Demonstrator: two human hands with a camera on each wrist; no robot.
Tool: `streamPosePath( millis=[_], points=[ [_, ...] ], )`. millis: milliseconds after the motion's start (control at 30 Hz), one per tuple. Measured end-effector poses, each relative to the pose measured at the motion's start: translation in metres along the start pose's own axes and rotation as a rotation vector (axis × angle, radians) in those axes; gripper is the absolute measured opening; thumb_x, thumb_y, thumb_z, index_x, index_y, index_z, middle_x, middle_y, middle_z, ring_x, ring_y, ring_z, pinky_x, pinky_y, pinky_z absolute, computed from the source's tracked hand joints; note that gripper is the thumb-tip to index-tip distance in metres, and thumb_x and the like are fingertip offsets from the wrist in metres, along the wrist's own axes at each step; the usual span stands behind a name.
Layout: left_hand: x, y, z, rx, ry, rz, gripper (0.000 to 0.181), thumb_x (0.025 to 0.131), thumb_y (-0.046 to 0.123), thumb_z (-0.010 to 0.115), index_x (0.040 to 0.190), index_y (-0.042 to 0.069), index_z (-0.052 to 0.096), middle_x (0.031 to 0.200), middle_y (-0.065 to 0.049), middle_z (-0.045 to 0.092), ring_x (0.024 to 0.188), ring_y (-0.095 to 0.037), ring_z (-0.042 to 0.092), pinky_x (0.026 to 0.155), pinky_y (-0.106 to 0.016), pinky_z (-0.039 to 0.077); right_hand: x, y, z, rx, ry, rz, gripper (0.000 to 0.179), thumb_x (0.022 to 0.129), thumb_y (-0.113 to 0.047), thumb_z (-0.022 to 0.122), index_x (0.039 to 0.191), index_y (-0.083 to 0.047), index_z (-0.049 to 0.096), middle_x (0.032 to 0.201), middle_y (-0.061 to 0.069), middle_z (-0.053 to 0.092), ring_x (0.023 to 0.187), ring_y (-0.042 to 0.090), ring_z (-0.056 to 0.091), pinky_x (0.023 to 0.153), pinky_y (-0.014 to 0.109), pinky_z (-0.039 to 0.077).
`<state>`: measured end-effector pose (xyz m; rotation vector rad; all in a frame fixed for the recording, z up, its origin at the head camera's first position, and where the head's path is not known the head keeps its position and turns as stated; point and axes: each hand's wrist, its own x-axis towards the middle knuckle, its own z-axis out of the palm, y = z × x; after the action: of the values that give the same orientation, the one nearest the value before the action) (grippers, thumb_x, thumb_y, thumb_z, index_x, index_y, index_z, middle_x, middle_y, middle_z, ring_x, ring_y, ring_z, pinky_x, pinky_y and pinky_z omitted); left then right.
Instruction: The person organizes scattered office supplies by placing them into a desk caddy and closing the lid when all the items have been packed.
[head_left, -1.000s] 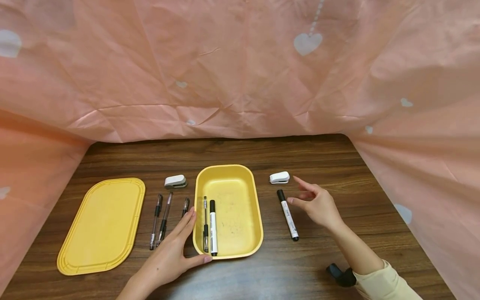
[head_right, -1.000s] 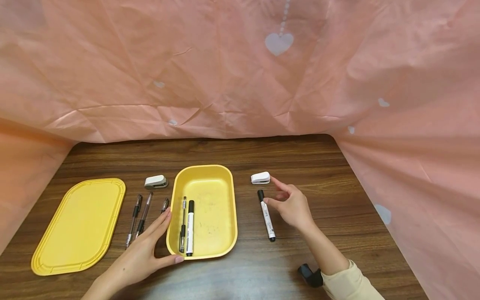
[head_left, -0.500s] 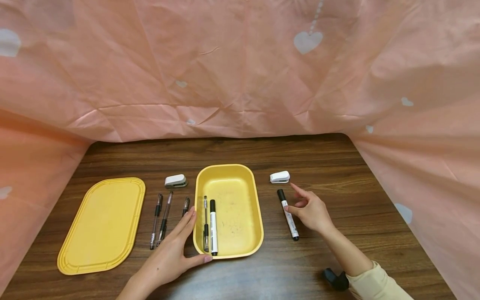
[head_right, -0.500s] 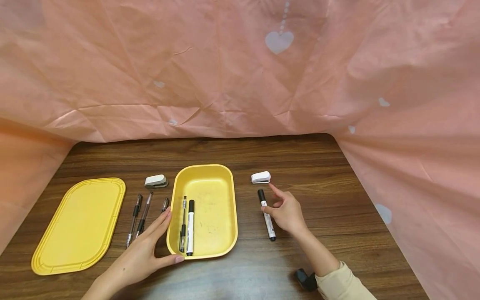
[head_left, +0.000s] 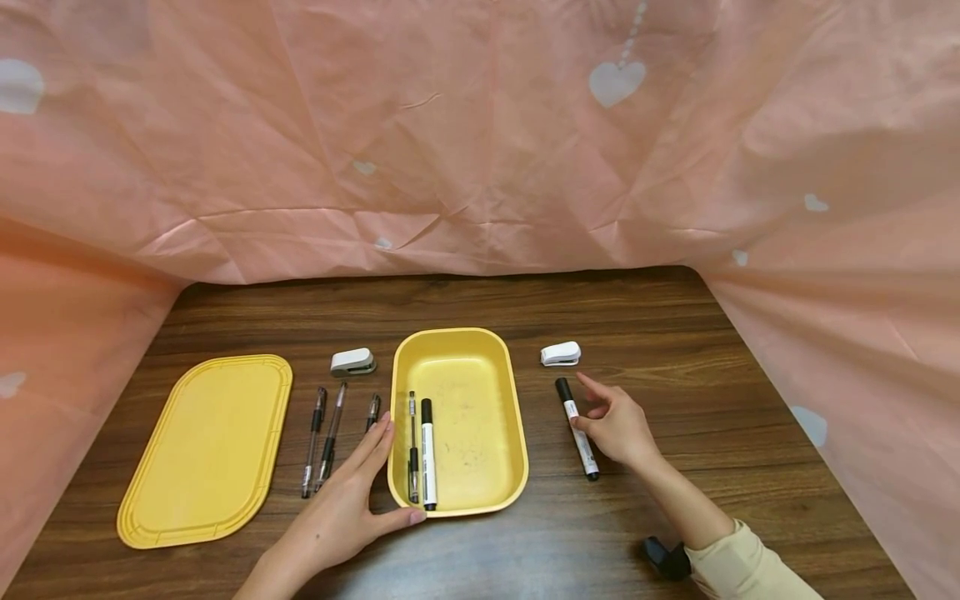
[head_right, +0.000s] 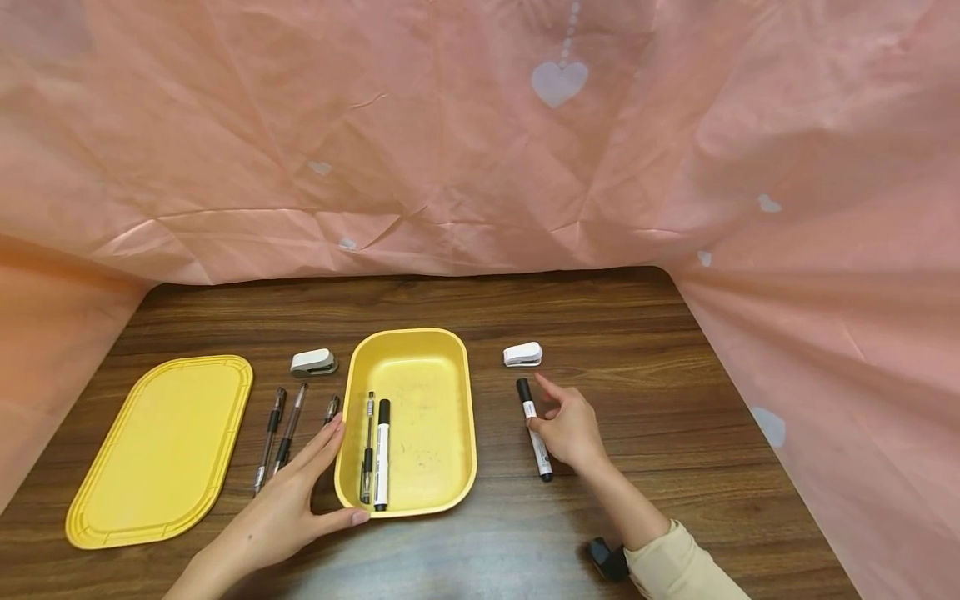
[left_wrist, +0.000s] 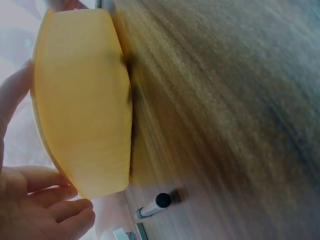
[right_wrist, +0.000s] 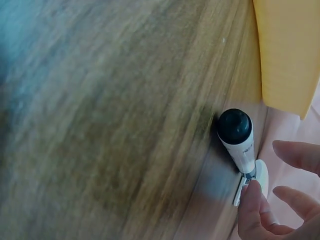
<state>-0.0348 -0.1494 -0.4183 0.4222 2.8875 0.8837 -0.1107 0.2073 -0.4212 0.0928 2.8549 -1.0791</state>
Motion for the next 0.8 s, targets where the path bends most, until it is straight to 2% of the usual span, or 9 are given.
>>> streamPosePath(
  millis=[467, 800],
  points=[
    [0.0, 0.001, 0.0, 0.011, 0.008, 0.011, 0.11, 0.071, 0.065, 0.074, 0.151, 0.004, 0.03, 0.161, -0.009, 0.023, 0.142, -0.031, 0.036, 0.108, -0.05, 0.041, 0.0, 0.002, 0.009, 0.001, -0.047, 0.049, 0.07, 0.078, -0.01, 0.076, 0.143, -0.009, 0.048, 0.119, 0.021, 0.06, 0.09, 0.024, 0.062, 0.068, 0.027, 0.048],
    [-0.001, 0.0, 0.0, 0.011, 0.009, 0.009, 0.109, 0.071, 0.064, 0.074, 0.151, 0.005, 0.029, 0.161, -0.01, 0.022, 0.141, -0.033, 0.036, 0.107, -0.051, 0.041, 0.004, 0.005, 0.013, 0.017, -0.036, 0.063, 0.069, 0.076, -0.004, 0.074, 0.141, -0.009, 0.051, 0.113, 0.019, 0.064, 0.079, 0.017, 0.062, 0.063, 0.025, 0.047]
  ],
)
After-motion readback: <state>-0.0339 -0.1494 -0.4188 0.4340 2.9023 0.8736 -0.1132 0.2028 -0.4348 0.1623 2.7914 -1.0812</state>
